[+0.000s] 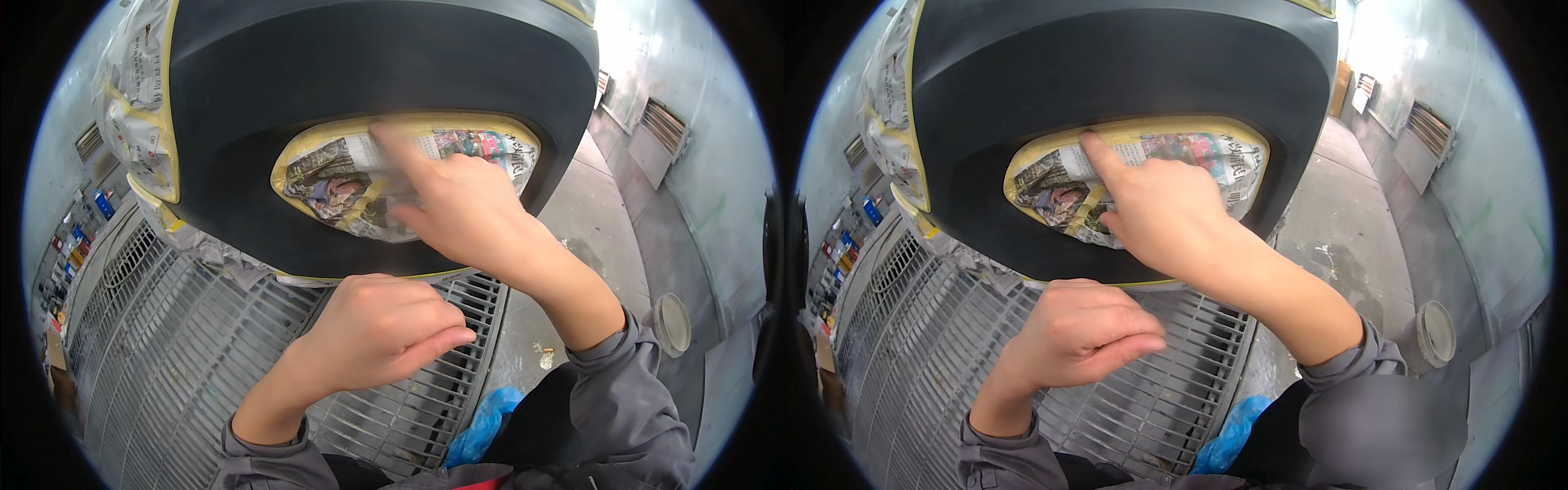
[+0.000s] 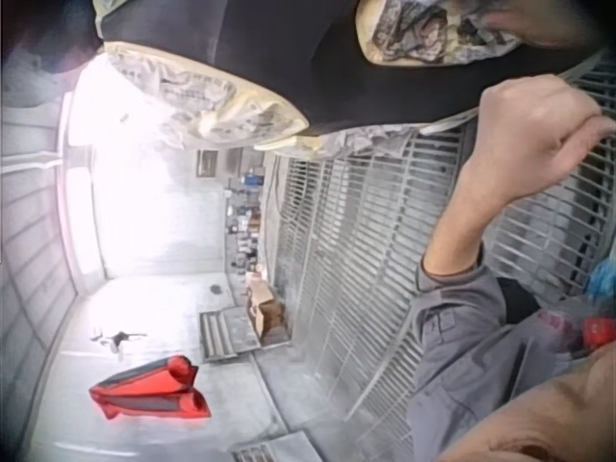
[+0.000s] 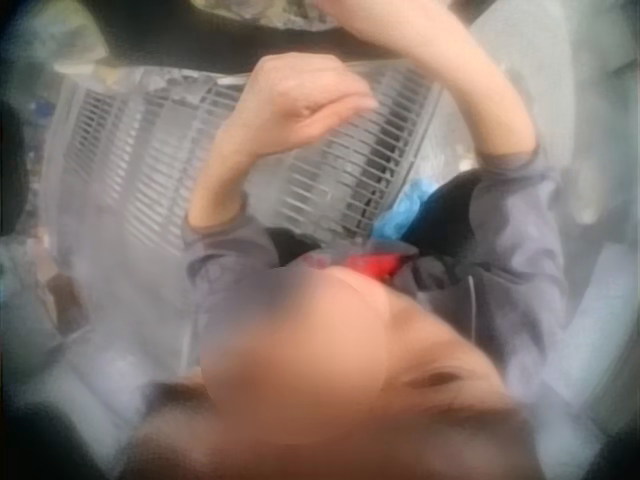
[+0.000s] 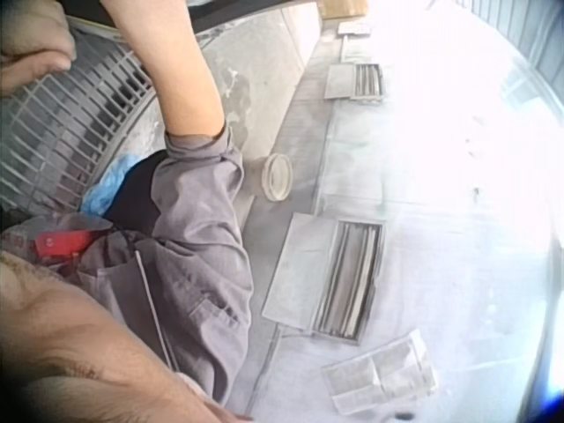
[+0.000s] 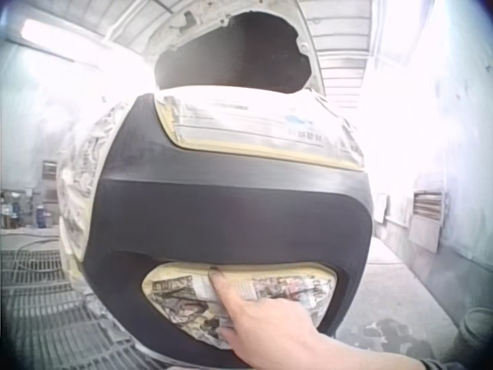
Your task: The person applies yellow masking tape around the perimeter of a newspaper-covered recess on a dark grey car part. They smooth the tape with their fingers to ensure it adheres properly.
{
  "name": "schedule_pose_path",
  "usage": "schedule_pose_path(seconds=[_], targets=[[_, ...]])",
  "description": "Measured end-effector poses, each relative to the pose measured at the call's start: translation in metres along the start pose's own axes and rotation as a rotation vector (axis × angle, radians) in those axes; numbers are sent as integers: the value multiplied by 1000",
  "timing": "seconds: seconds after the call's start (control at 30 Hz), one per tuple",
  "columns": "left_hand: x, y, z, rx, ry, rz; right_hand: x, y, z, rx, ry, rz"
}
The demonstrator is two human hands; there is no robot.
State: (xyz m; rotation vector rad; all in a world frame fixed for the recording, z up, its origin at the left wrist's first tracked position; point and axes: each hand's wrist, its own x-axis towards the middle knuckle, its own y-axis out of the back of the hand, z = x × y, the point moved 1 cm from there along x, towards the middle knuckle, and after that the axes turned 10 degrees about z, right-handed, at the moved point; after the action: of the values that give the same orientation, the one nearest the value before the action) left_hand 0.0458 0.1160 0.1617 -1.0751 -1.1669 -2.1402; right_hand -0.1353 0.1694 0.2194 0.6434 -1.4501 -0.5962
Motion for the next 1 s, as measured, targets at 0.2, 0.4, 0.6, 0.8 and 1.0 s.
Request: schedule_pose_path(seconds=[0.2, 0.4, 0.6, 0.8, 1.0], targets=[[-2, -5, -5, -39, -5, 11, 8, 7, -10, -51, -84, -43], [-1, -7, -9, -60, 11, -51, -19, 26, 27, -62, -184, 65], [0, -14, -13, -75, 20, -79, -34, 58, 46, -84, -429, -49], [4, -22, -13, -84, 25, -97, -47, 64, 63, -15, -503, 22], [-1, -22, -18, -22, 83, -45, -68, 53, 74, 109, -612, 140]])
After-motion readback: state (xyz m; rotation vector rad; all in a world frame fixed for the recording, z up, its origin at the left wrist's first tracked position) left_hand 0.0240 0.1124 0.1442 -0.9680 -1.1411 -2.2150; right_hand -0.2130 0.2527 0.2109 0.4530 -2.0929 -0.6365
